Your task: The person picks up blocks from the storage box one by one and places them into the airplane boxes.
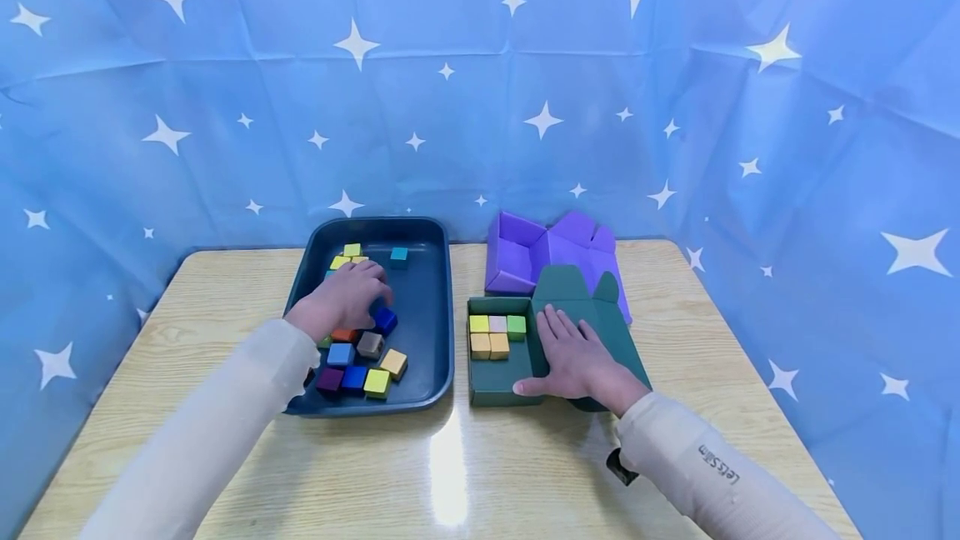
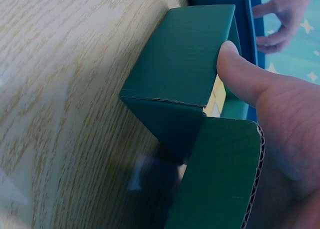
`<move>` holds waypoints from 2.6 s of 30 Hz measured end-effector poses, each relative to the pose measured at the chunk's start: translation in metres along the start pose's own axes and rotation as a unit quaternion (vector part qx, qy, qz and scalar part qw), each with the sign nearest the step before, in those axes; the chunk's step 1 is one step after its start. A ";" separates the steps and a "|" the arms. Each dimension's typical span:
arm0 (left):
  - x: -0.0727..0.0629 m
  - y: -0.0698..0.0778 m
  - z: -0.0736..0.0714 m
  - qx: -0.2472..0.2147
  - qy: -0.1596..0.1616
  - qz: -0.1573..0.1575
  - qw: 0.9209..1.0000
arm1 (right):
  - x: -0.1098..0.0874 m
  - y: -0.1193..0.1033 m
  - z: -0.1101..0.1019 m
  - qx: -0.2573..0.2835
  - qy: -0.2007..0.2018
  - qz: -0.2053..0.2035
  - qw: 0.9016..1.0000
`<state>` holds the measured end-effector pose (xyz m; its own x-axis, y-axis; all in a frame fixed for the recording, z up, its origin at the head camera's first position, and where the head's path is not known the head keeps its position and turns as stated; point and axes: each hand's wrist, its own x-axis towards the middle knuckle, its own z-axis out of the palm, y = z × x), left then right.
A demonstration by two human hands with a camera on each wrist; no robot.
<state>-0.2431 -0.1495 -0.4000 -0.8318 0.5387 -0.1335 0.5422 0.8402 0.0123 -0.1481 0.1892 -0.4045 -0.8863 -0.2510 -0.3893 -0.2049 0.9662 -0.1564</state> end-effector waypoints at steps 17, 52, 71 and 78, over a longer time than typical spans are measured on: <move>0.008 0.001 0.014 0.028 0.006 0.017 0.999 | 0.000 0.000 0.001 0.002 -0.002 0.000 1.000; 0.010 0.033 -0.038 -0.022 0.070 0.029 0.997 | -0.001 0.009 -0.007 0.002 -0.016 -0.028 0.999; 0.043 0.098 -0.049 -0.017 0.053 0.089 0.994 | 0.001 0.012 -0.008 0.007 -0.024 -0.029 0.999; 0.057 0.124 -0.044 0.007 0.041 0.121 0.992 | 0.003 0.013 -0.007 0.006 -0.018 -0.030 0.999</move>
<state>-0.2281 -0.0121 -0.3628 -0.6841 0.7279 -0.0467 0.7279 0.6854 0.0202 -0.1558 0.2012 -0.4016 -0.8570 -0.3098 -0.4117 -0.2516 0.9489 -0.1903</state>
